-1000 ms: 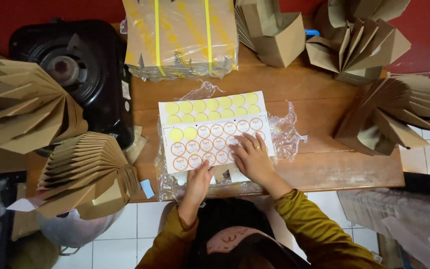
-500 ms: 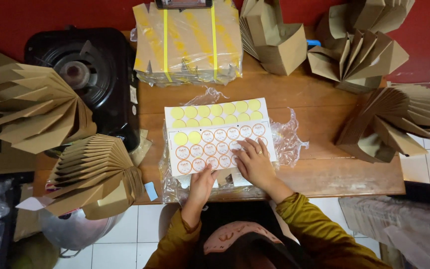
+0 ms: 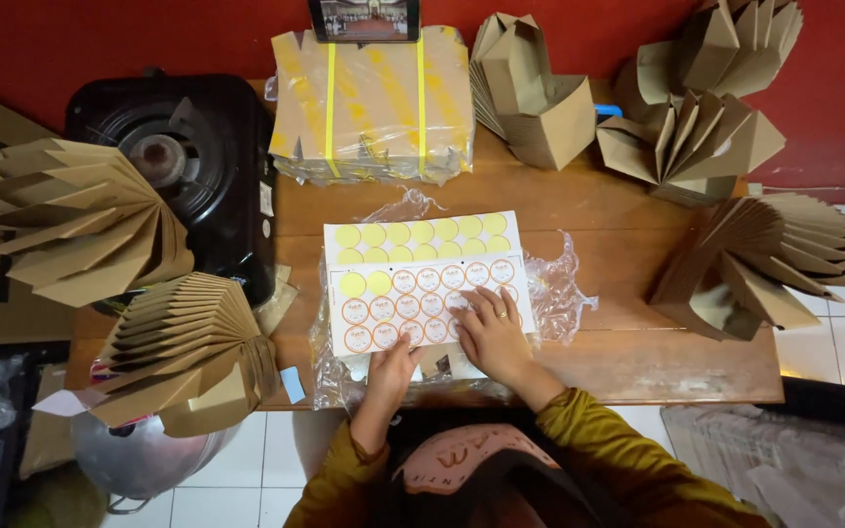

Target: Applying stickers to cardboard templates and folding them into takeout boxes.

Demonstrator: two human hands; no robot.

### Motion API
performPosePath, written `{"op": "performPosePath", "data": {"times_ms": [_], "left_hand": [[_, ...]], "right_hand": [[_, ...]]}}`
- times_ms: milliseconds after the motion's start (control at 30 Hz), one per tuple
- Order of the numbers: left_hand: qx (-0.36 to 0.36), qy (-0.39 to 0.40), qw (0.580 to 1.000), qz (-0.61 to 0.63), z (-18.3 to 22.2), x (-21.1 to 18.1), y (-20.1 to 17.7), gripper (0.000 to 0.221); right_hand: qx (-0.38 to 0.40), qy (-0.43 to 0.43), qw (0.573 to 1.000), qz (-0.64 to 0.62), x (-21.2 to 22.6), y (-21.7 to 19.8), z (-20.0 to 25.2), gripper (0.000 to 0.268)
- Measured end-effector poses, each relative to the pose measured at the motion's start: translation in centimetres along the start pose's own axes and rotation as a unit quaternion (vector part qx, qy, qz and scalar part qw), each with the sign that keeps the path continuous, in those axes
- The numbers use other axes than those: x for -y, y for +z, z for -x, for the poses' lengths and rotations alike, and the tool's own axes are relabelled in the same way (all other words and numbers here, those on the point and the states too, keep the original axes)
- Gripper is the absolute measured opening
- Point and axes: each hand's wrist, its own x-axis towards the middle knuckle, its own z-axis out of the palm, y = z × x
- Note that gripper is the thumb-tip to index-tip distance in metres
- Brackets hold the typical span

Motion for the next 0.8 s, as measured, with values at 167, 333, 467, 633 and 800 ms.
{"op": "performPosePath", "data": {"times_ms": [167, 333, 467, 633, 800], "left_hand": [[-0.004, -0.005, 1.0, -0.01, 1.9, -2.7, 2.4, 0.047], [0.022, -0.005, 1.0, -0.006, 2.6, -4.2, 4.0, 0.051], [0.041, -0.002, 0.999, 0.016, 3.1, -5.7, 6.2, 0.054], [0.079, 0.002, 0.997, 0.017, 2.6, -6.4, 7.0, 0.055], [0.135, 0.019, 0.991, 0.009, 3.1, -7.2, 8.3, 0.059]], "right_hand": [[-0.009, -0.006, 1.0, 0.012, 0.1, 0.3, 0.2, 0.027], [0.002, -0.011, 1.0, 0.006, -0.3, 0.7, 0.5, 0.026], [-0.001, -0.023, 1.0, 0.021, -0.4, 0.9, 0.7, 0.026], [0.006, -0.014, 1.0, 0.022, 0.1, 0.2, 0.2, 0.027], [-0.011, -0.014, 1.0, 0.009, 0.2, 0.4, 0.7, 0.024]]}}
